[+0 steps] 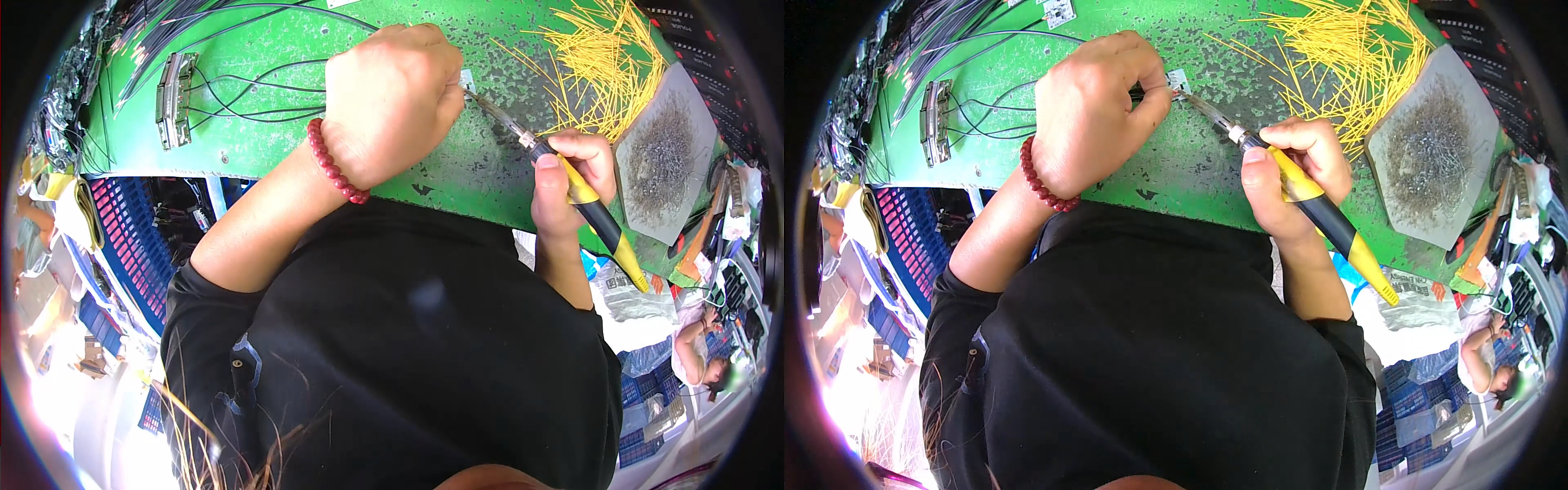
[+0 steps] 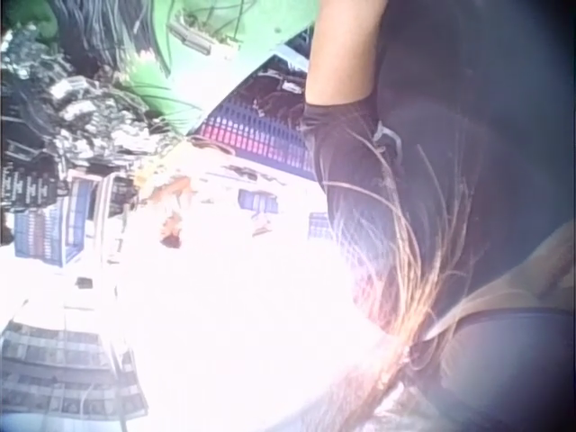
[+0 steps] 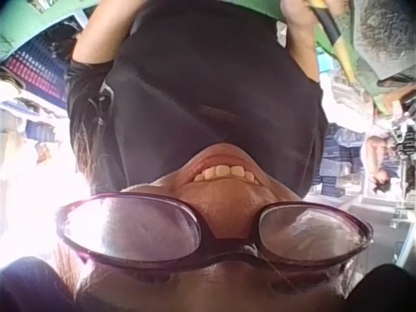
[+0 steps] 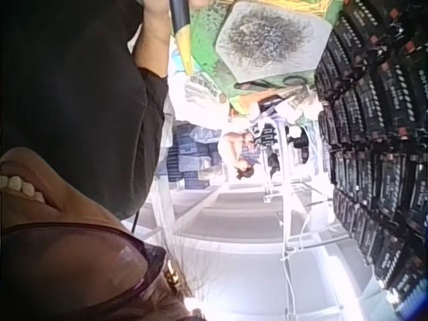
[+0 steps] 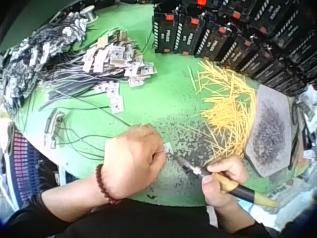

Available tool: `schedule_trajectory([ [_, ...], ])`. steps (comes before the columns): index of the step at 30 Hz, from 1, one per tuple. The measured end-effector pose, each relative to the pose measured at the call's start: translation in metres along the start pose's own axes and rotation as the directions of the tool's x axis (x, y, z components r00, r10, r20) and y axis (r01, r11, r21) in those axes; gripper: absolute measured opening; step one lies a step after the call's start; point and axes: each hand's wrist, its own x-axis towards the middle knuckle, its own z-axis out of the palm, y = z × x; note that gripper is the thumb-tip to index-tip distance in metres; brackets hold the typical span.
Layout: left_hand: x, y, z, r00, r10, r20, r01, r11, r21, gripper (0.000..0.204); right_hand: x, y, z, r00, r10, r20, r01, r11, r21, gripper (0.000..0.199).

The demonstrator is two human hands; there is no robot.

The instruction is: Soldering wires onto small circuit boards at a factory workbench.

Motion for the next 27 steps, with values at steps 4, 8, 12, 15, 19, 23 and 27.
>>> schedule_trajectory([
  [4, -0.0009, 0.0018, -0.0004, 1.000, 0.003, -0.006, -0.003, 1.000, 0.011, 0.007, -0.0006, 0.0037, -0.0020, 0.998, -0.069, -0.009, 0.069, 0.997, 0.024, 0.023],
  [8, -0.0015, 0.0023, 0.0005, 1.000, 0.008, -0.006, -0.008, 1.000, 0.002, 0.007, -0.0030, 0.0036, -0.0017, 0.993, -0.097, -0.061, 0.103, 0.989, 0.104, 0.023],
  [12, -0.0012, 0.0028, -0.0012, 1.000, 0.015, 0.002, -0.015, 1.000, 0.018, 0.007, -0.0025, 0.0031, -0.0023, 0.991, -0.120, -0.052, 0.124, 0.988, 0.090, 0.023],
  [15, -0.0025, 0.0016, -0.0008, 1.000, 0.014, -0.005, -0.014, 1.000, 0.020, 0.007, -0.0034, 0.0022, -0.0034, 0.997, -0.077, -0.031, 0.079, 0.994, 0.075, 0.022],
  [19, -0.0008, 0.0034, -0.0008, 1.000, 0.000, 0.011, 0.000, 1.000, 0.003, 0.007, -0.0020, 0.0004, -0.0006, 0.997, -0.058, -0.051, 0.061, 0.997, 0.054, 0.021],
  [23, -0.0014, 0.0027, -0.0009, 1.000, 0.019, -0.005, -0.019, 1.000, 0.008, 0.008, 0.0005, 0.0001, 0.0011, 0.999, -0.035, -0.026, 0.035, 0.999, -0.009, 0.019],
  [27, -0.0012, 0.0026, -0.0005, 1.000, 0.028, -0.003, -0.028, 1.000, 0.006, 0.008, 0.0027, -0.0002, 0.0011, 0.996, -0.094, -0.004, 0.093, 0.995, -0.034, 0.019],
])
